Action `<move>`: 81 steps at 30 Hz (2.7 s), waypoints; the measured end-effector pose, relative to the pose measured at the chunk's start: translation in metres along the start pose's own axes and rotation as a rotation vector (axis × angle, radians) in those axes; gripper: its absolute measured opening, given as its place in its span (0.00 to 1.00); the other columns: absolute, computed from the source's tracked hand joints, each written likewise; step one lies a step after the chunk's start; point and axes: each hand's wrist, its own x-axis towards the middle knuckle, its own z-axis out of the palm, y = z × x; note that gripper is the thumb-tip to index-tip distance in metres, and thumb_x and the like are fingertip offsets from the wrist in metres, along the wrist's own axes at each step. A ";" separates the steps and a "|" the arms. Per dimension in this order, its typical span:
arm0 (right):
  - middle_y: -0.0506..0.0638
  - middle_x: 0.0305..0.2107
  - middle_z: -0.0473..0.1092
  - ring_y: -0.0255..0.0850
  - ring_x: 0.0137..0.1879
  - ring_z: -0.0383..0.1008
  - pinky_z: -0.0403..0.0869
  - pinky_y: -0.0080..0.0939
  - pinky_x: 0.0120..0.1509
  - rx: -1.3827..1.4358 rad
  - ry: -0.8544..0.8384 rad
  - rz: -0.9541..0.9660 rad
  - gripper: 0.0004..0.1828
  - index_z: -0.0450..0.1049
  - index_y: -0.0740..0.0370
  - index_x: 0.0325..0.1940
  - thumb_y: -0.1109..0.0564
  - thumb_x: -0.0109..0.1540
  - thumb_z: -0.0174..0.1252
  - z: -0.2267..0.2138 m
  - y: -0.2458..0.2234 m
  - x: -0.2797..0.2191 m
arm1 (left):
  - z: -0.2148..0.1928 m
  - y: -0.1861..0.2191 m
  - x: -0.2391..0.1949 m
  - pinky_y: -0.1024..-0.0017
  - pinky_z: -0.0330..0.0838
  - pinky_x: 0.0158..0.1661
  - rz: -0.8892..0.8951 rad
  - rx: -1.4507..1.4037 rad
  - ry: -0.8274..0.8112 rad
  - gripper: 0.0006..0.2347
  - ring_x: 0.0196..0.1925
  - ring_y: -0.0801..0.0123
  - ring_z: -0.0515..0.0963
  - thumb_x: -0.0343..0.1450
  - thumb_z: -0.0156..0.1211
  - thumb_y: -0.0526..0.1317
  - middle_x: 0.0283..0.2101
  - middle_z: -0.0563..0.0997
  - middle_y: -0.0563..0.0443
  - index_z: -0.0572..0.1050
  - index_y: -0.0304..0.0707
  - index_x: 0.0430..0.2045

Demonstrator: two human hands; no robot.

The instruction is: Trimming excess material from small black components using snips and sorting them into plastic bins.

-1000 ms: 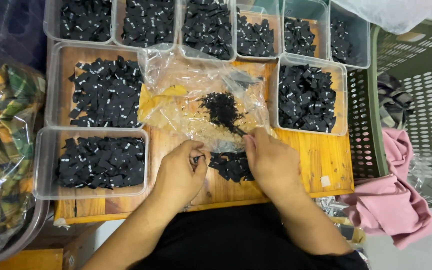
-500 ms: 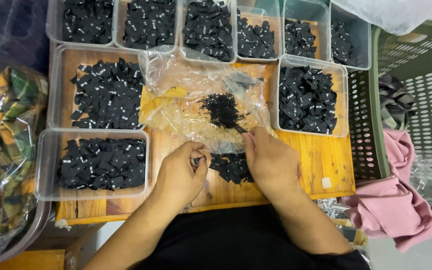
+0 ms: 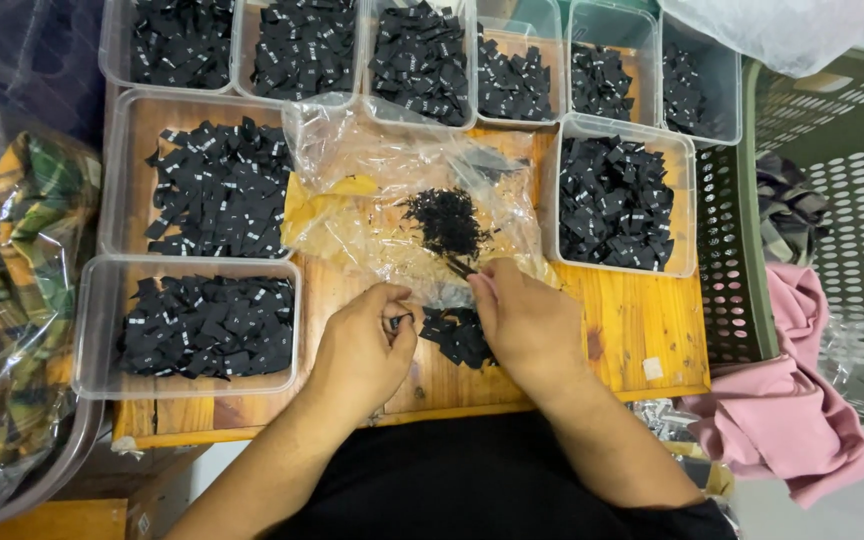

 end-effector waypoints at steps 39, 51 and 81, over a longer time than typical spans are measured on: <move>0.50 0.26 0.80 0.52 0.40 0.82 0.78 0.49 0.46 0.730 -0.068 0.259 0.15 0.78 0.48 0.48 0.41 0.65 0.58 -0.031 0.003 -0.005 | -0.017 0.036 -0.008 0.51 0.80 0.50 -0.027 -1.138 0.104 0.22 0.55 0.41 0.81 0.66 0.41 0.23 0.49 0.81 0.20 0.70 0.19 0.56; 0.58 0.24 0.79 0.49 0.39 0.82 0.77 0.47 0.45 0.824 -0.219 0.296 0.14 0.80 0.54 0.45 0.47 0.58 0.67 -0.023 0.017 -0.008 | -0.049 0.071 0.000 0.64 0.86 0.42 0.018 -0.747 0.161 0.15 0.46 0.51 0.87 0.67 0.55 0.22 0.45 0.83 0.27 0.74 0.23 0.49; 0.47 0.21 0.58 0.35 0.24 0.57 0.61 0.33 0.28 1.591 -0.272 -0.200 0.28 0.71 0.71 0.54 0.43 0.73 0.39 -0.013 0.030 -0.015 | -0.090 0.099 0.206 0.54 0.54 0.58 -0.031 0.423 -0.081 0.22 0.63 0.55 0.72 0.70 0.48 0.30 0.57 0.80 0.51 0.73 0.47 0.60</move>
